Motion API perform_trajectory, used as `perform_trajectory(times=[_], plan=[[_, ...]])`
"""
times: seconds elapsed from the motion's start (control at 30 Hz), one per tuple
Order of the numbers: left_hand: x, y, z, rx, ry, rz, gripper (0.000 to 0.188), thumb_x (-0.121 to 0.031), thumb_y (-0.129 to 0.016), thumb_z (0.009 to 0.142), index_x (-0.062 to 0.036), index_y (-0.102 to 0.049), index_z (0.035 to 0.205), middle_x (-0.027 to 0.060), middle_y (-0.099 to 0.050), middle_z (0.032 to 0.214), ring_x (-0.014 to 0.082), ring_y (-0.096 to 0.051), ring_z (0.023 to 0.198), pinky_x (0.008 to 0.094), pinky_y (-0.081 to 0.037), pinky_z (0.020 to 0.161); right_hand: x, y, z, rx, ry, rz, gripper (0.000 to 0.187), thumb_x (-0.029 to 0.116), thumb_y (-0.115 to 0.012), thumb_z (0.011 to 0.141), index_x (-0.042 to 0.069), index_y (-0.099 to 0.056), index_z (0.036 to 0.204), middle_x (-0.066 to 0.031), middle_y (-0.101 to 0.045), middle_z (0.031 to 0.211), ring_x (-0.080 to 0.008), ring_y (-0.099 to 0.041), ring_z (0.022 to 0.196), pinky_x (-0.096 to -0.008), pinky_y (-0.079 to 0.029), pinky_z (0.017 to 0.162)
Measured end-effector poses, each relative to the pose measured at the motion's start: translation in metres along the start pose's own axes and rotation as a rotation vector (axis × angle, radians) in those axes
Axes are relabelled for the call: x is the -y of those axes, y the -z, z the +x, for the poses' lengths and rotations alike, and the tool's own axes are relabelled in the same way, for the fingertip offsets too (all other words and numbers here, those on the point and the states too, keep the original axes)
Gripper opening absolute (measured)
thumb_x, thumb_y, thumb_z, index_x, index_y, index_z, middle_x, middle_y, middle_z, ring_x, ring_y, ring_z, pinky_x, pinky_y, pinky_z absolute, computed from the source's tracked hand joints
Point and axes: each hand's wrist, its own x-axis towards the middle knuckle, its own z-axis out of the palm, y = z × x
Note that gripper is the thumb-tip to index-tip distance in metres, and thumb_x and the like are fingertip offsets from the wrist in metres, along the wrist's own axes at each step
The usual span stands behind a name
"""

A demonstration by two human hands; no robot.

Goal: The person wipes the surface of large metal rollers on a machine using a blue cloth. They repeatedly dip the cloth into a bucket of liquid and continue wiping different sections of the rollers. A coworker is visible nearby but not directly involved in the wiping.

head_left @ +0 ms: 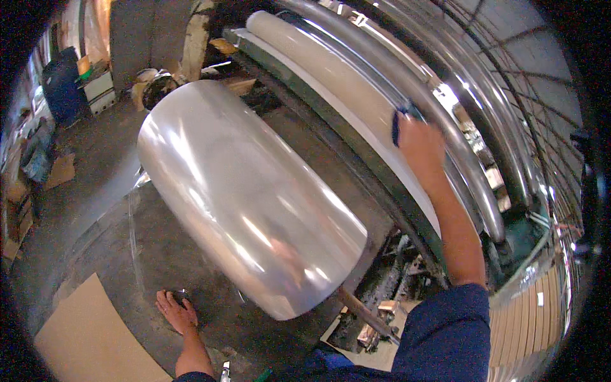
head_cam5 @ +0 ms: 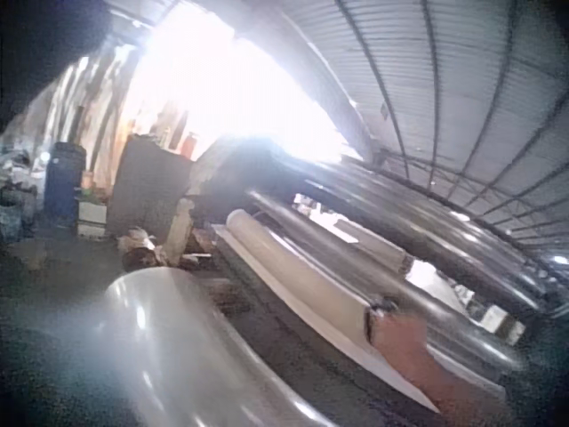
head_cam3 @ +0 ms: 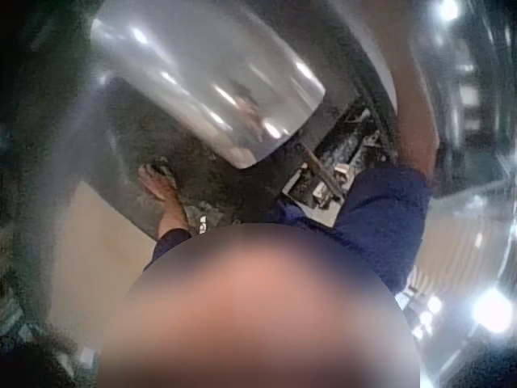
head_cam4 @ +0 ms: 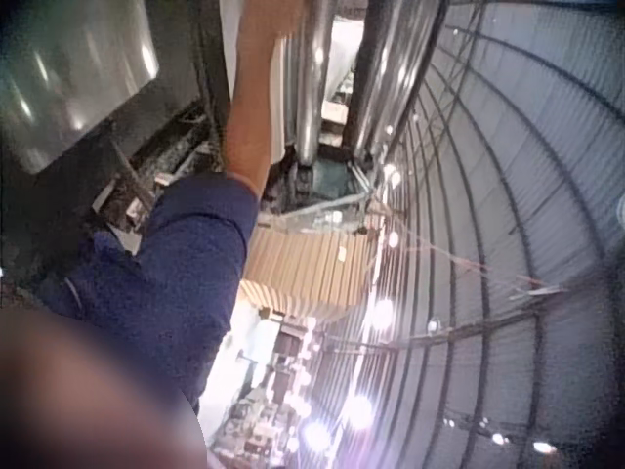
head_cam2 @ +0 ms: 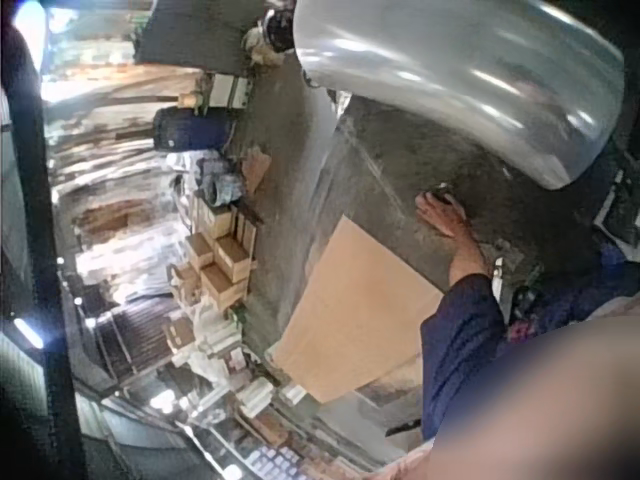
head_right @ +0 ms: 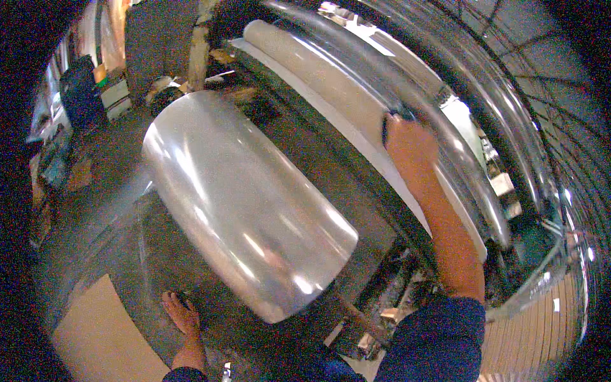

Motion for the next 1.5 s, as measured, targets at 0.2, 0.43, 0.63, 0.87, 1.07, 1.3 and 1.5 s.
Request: perform_trajectory(times=[0.2,0.43,0.63,0.87,1.07,1.3,1.5], plan=[[0.004,0.001,-0.001,-0.043,-0.086,0.004,0.05,-0.016,-0.06,0.08,0.0015,-0.043,0.124,0.0173,-0.034,0.142,0.0317,-0.028,0.135,0.0452,-0.018,0.115,-0.16,-0.004,-0.163,-0.134,-0.238,-0.164,0.042,0.036,-0.042,0.096,0.006,-0.064,0.077,-0.0196,-0.064,0.073,-0.0384,-0.062,0.064,-0.0493,-0.05,0.061],[0.0,0.003,0.0,-0.022,-0.037,0.037,0.048,-0.017,-0.059,0.082,0.0006,-0.043,0.124,0.018,-0.034,0.141,0.0309,-0.028,0.136,0.0443,-0.019,0.115,-0.206,-0.008,-0.204,-0.192,-0.313,-0.144,0.041,0.036,-0.045,0.095,0.006,-0.065,0.075,-0.0188,-0.064,0.068,-0.0363,-0.064,0.061,-0.0472,-0.051,0.057],[-0.002,0.003,-0.001,-0.03,-0.051,0.071,0.049,-0.017,-0.06,0.08,0.0,-0.042,0.122,0.0189,-0.035,0.14,0.0316,-0.028,0.135,0.0456,-0.018,0.115,-0.104,-0.02,-0.089,-0.29,-0.162,0.024,0.046,0.04,-0.042,0.095,0.003,-0.067,0.083,-0.022,-0.064,0.076,-0.0389,-0.063,0.071,-0.0483,-0.05,0.067],[0.003,0.003,0.0,-0.073,-0.079,0.04,0.049,-0.019,-0.06,0.079,0.001,-0.043,0.12,0.0188,-0.035,0.14,0.0331,-0.027,0.136,0.0467,-0.016,0.116,0.066,-0.007,0.073,-0.167,-0.001,0.188,0.048,0.038,-0.038,0.097,0.002,-0.067,0.087,-0.0244,-0.066,0.088,-0.0409,-0.065,0.083,-0.0493,-0.052,0.079],[-0.001,0.01,0.0,-0.005,-0.001,0.011,0.048,-0.019,-0.061,0.079,0.0016,-0.046,0.119,0.0173,-0.036,0.14,0.0314,-0.025,0.137,0.0452,-0.012,0.117,0.152,-0.001,0.166,-0.13,0.131,0.134,0.041,0.034,-0.04,0.096,0.004,-0.068,0.098,-0.0229,-0.065,0.1,-0.0383,-0.065,0.092,-0.0481,-0.052,0.083],[-0.004,0.008,0.002,-0.011,-0.02,-0.006,0.047,-0.018,-0.06,0.077,0.0005,-0.045,0.117,0.0168,-0.038,0.137,0.0318,-0.023,0.138,0.0465,-0.011,0.117,0.185,-0.007,0.202,-0.212,0.238,0.139,0.027,0.019,-0.048,0.088,0.007,-0.07,0.097,-0.015,-0.069,0.098,-0.0329,-0.068,0.087,-0.0448,-0.056,0.076],[0.005,-0.001,0.002,-0.046,-0.047,0.044,0.05,-0.019,-0.061,0.073,-0.0019,-0.043,0.115,0.0174,-0.038,0.136,0.0345,-0.025,0.136,0.0501,-0.014,0.116,0.249,-0.021,0.26,-0.371,0.353,0.237,0.043,0.041,-0.035,0.098,0.009,-0.063,0.1,-0.0176,-0.067,0.099,-0.0391,-0.065,0.089,-0.0497,-0.053,0.078]])
